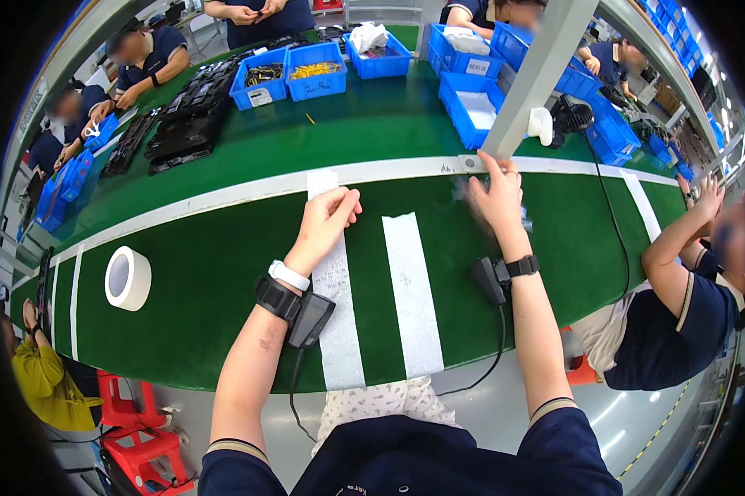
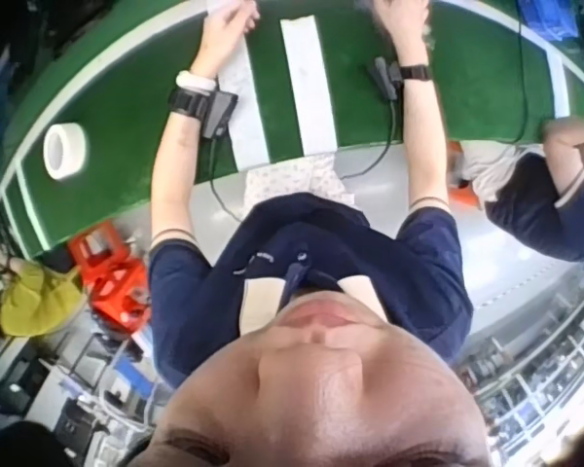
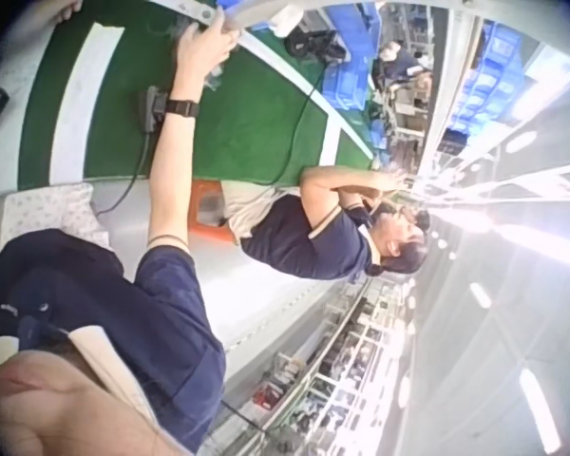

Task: Inspecting and placing small industrial components into a plastic bag at a workstation.

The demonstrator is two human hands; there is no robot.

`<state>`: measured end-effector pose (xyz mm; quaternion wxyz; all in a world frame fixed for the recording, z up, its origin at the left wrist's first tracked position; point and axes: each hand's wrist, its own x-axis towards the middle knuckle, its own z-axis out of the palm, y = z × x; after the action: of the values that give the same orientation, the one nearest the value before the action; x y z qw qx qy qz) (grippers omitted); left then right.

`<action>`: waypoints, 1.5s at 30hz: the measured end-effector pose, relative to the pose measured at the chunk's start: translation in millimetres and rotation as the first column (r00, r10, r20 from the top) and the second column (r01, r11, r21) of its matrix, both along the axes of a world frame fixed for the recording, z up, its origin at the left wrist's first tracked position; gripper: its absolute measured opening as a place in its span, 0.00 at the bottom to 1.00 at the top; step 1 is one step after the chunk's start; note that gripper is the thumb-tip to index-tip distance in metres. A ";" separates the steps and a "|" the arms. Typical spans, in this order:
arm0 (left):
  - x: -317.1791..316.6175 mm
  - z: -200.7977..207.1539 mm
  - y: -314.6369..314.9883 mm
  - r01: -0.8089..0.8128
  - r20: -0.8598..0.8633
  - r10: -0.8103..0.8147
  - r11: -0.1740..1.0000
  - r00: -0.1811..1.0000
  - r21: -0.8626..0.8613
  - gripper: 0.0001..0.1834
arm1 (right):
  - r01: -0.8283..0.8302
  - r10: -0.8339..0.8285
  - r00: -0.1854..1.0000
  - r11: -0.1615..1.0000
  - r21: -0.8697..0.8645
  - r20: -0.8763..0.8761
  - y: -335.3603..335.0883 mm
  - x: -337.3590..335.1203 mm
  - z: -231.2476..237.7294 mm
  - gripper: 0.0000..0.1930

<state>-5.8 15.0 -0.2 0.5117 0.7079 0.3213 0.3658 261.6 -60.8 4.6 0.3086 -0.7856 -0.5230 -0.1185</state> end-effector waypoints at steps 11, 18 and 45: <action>1.6 0.3 -2.0 0.006 -0.021 -0.006 1.000 1.000 0.013 0.17 | -0.006 0.007 1.000 0.998 0.055 -0.008 0.1 4.1 -1.8 0.22; 5.2 2.7 -0.3 -0.005 -0.027 0.005 1.000 1.000 0.007 0.16 | -0.062 0.063 0.998 0.987 0.147 0.001 2.0 14.3 -3.4 0.20; 3.9 3.3 0.0 -0.002 0.001 0.002 1.000 1.000 0.000 0.16 | -0.068 0.069 0.997 0.998 0.009 -0.023 -10.7 28.8 4.9 0.06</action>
<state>-2.0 15.0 3.1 0.5114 0.7075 0.3218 0.3665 290.4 -71.6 9.5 0.3219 -0.7674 -0.5454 -0.1007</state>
